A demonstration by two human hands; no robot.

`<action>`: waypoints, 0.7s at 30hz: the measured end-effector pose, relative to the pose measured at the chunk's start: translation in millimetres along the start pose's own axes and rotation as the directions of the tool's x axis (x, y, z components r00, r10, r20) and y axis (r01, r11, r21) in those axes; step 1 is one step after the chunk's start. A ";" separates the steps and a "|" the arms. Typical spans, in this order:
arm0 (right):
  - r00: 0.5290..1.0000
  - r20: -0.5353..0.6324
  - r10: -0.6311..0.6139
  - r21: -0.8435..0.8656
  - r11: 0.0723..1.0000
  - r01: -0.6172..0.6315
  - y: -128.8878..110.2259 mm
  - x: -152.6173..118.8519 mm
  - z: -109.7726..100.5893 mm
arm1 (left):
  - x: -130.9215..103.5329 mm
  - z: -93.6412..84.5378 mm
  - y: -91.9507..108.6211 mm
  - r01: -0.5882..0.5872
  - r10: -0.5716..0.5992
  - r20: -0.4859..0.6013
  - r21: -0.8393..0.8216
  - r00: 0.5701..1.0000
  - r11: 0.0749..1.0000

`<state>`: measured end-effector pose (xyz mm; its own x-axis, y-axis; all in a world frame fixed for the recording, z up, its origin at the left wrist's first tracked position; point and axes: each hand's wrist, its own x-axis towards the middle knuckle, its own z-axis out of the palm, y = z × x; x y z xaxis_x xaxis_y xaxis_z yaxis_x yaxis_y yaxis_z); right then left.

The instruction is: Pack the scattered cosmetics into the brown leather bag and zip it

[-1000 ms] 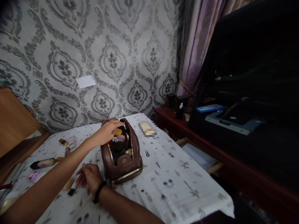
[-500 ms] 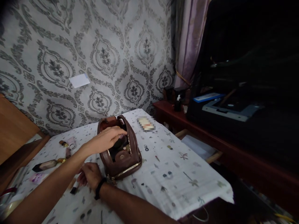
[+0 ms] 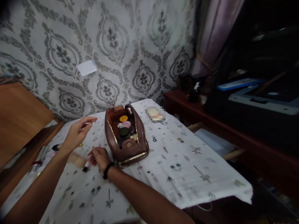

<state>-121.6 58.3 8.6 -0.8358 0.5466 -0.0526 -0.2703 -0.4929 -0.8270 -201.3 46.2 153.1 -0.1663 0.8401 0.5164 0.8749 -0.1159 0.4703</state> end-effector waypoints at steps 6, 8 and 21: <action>0.996 -0.074 -0.042 0.070 0.996 0.047 5.4 3.2 -4.4 | -51.0 -8.6 -53.1 0.190 -0.191 0.006 0.047 0.982 0.981; 0.993 -0.102 -0.063 0.086 0.994 0.072 6.5 3.8 -5.3 | -71.0 -7.7 -64.4 0.244 -0.248 0.053 0.083 0.967 0.966; 0.972 -0.198 -0.129 0.003 0.991 0.132 11.3 3.5 -3.0 | -128.8 23.5 -46.4 0.133 -0.330 0.253 0.575 0.909 0.807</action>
<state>-126.2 56.6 -2.7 -0.6827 0.7286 -0.0554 -0.3796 -0.4185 -0.8251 -209.8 -44.1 48.0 -0.3248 0.9364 0.1331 0.9458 0.3228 0.0371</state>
